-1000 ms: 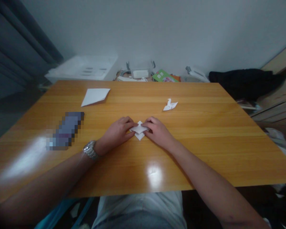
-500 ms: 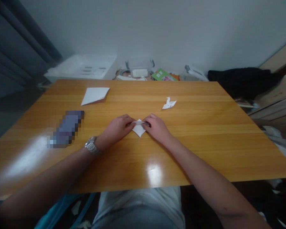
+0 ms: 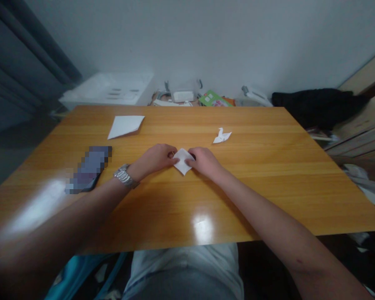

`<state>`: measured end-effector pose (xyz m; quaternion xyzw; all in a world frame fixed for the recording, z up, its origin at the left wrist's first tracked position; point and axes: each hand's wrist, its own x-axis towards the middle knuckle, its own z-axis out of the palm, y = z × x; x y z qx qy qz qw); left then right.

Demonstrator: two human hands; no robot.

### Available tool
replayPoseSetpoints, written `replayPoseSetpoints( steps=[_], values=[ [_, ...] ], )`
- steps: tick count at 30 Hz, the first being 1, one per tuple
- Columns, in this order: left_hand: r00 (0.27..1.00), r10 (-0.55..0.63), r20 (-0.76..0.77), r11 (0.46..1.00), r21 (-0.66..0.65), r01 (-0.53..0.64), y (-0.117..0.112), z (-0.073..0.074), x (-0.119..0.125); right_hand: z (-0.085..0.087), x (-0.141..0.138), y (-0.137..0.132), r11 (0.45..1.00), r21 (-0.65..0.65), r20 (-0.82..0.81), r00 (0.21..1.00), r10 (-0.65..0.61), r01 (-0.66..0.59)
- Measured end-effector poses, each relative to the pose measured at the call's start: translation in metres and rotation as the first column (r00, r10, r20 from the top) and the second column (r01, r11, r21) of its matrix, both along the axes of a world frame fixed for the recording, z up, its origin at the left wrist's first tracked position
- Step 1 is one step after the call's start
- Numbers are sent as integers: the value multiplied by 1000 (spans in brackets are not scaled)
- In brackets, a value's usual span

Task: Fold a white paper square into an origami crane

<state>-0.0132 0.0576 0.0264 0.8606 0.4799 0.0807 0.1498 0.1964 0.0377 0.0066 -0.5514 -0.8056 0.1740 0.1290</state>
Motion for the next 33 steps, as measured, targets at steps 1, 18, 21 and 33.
replayPoseSetpoints(
  steps=[1,18,21,33],
  values=[
    [1000,-2,-3,1000,-13,2,2,1,1,3,-1,3,999,-39,2,1000,-1,2],
    [989,-39,143,999,-22,43,31,-17,7,31,-13,57,914,-406,308,940,146,-9],
    [985,-103,138,994,-16,106,35,-15,9,37,-16,56,896,-444,321,933,160,-1],
    [996,-85,-3,990,-115,84,46,-3,15,42,-19,49,915,-403,418,895,157,28]
  ],
)
